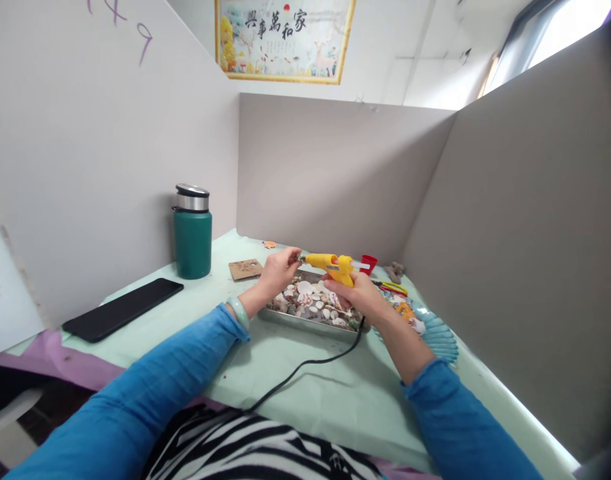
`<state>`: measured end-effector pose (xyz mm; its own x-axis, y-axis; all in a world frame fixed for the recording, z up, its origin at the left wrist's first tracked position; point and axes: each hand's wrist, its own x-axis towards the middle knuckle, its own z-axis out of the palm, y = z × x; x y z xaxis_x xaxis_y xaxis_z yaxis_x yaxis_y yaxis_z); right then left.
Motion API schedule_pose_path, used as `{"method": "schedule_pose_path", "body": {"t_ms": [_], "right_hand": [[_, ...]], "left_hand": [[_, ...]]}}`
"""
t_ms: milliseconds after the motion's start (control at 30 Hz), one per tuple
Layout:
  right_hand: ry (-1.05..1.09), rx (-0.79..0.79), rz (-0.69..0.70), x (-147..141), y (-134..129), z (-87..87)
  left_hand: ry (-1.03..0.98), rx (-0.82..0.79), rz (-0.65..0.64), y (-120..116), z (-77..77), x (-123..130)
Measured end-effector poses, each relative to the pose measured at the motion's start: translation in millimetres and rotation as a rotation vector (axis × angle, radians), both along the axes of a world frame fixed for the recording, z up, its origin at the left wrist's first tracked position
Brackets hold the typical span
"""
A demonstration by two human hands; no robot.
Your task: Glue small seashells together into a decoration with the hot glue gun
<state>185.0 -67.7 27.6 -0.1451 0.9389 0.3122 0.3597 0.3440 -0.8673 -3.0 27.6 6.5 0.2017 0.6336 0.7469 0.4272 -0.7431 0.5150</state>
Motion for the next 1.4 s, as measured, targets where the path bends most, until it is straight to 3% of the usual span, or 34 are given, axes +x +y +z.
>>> {"method": "schedule_pose_path", "body": {"t_ms": [467, 867, 1067, 1400], "right_hand": [[-0.069, -0.011, 0.041, 5.4, -4.1, 5.7], [-0.118, -0.034, 0.041, 10.2, -4.3, 7.8], [-0.134, -0.023, 0.064, 13.9, -1.9, 7.0], [-0.129, -0.018, 0.052, 14.2, -1.0, 5.5]], "left_hand": [[0.179, 0.159, 0.027, 3.6, -1.2, -6.6], [0.435, 0.67, 0.108, 16.6, -6.4, -13.4], [0.459, 0.735, 0.115, 15.2, -5.7, -14.6], [0.399, 0.71, 0.119, 13.7, -5.2, -12.9]]}}
